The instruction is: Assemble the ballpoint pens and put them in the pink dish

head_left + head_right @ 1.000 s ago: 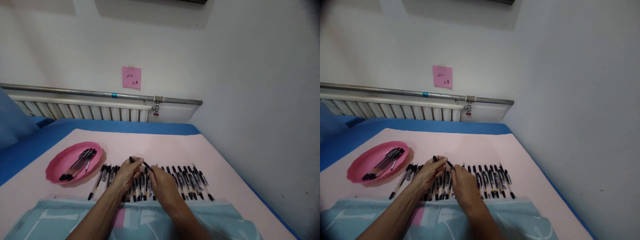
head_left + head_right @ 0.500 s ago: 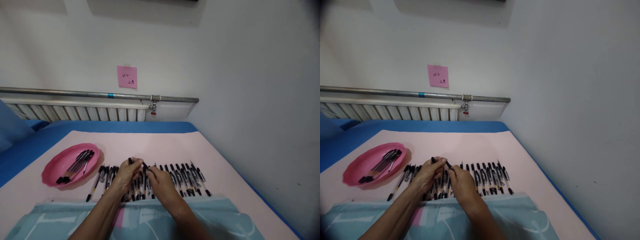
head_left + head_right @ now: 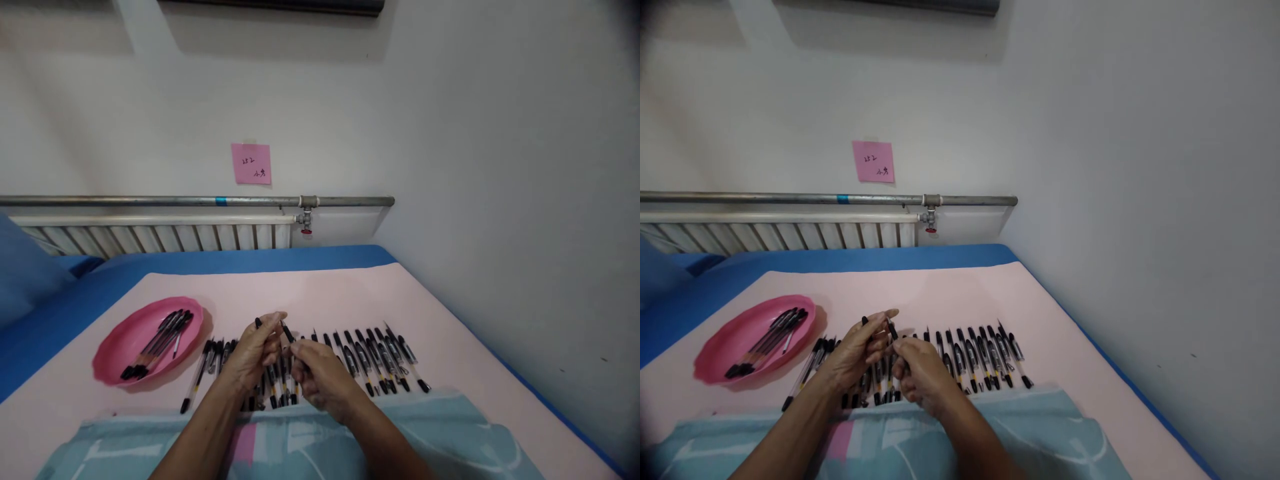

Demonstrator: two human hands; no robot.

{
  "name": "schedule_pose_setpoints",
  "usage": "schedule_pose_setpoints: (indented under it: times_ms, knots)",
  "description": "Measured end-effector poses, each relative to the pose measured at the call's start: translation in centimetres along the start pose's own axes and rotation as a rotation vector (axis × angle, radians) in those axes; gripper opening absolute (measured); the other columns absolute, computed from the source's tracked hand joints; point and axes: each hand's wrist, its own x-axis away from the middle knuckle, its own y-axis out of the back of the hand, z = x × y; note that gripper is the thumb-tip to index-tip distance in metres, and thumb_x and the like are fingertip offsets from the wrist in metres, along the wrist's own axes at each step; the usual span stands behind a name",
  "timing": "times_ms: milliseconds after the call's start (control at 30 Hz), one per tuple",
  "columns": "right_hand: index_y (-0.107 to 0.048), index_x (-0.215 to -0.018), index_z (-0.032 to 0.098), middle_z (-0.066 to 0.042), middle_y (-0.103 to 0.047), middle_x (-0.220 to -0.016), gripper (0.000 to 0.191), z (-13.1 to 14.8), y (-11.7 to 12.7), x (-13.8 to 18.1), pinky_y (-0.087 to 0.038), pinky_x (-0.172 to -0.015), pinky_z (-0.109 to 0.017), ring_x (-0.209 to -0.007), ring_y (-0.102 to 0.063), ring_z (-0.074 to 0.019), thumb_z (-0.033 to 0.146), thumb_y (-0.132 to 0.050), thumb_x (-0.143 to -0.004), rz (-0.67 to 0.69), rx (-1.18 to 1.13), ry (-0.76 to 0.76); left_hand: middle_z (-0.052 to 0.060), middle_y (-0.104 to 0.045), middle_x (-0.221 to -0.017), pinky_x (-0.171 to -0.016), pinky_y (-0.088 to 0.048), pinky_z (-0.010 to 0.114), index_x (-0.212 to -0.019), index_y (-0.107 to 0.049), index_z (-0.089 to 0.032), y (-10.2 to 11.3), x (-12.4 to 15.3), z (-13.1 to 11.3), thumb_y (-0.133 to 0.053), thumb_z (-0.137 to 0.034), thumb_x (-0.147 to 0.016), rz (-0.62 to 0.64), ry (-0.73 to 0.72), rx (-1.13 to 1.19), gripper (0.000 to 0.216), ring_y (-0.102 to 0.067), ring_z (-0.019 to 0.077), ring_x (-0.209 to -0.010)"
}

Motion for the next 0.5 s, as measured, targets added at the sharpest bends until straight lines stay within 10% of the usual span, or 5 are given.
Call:
schedule_pose_setpoints:
  times_ms: [167,500]
  knots:
    - [-0.050,-0.081,0.019,0.008,-0.044,-0.050,0.020,-0.37,-0.05,-0.42,-0.014,-0.031,-0.014,-0.029,-0.026,-0.0014,0.038,-0.043,-0.081,-0.051,0.155,0.058,-0.010,-0.033,-0.049,-0.033,-0.010,0.014,-0.065,-0.044,-0.016,-0.07,-0.15,0.34,-0.071,-0.039,-0.060,-0.061,-0.014,-0.065,0.036,-0.022,-0.0002,-0.036]
    - [-0.045,-0.061,0.018,0.006,-0.043,-0.047,0.024,-0.92,0.01,-0.74,-0.025,-0.037,-0.016,-0.036,-0.034,-0.0042,0.030,-0.040,-0.081,-0.108,0.429,0.257,-0.011,-0.030,-0.047,-0.032,-0.013,0.013,-0.065,-0.042,-0.017,-0.11,-0.23,0.43,-0.070,-0.040,-0.060,-0.136,-0.042,-0.061,0.037,-0.020,0.0003,-0.036]
